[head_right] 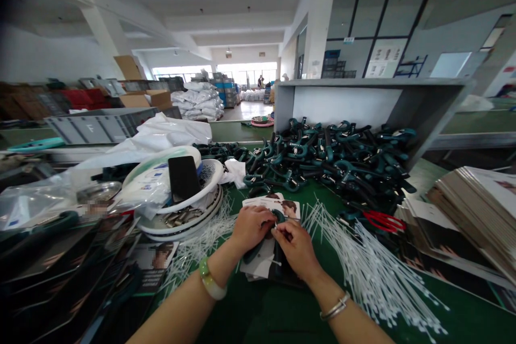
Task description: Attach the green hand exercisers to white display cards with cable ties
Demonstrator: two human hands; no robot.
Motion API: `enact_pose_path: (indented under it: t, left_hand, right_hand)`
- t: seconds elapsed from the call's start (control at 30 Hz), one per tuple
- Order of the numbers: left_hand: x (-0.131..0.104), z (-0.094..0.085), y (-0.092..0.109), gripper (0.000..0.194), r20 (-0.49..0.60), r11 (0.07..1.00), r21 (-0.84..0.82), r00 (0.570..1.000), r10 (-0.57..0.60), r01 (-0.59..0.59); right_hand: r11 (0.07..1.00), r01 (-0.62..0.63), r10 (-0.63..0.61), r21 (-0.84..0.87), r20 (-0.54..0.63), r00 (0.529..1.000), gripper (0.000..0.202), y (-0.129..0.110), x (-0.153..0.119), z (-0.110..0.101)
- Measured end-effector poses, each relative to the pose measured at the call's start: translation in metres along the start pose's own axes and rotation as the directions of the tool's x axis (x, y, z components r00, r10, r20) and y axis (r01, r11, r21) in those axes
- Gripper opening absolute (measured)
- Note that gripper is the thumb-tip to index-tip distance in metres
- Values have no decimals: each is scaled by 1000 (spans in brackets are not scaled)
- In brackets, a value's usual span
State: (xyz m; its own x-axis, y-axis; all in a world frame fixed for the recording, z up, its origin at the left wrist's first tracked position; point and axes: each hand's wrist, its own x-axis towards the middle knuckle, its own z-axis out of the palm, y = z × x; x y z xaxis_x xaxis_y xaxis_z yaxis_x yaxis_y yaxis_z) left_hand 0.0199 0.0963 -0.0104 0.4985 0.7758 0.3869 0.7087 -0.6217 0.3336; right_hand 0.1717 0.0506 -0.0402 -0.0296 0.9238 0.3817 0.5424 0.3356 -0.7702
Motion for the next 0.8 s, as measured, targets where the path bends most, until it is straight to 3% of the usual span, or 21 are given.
enact_pose_path:
  t: [0.43,0.8]
  left_hand:
    - [-4,1,-2,17,27,991,79,994,108,-109]
    - [-3,4,-3,18,-5,995,9,996,94,-94]
  right_hand:
    - [1000,16,-15,6,-19,1000,25,-1,-3,-1]
    - [999,33,-33,-42,5,999,25,-2,-2,0]
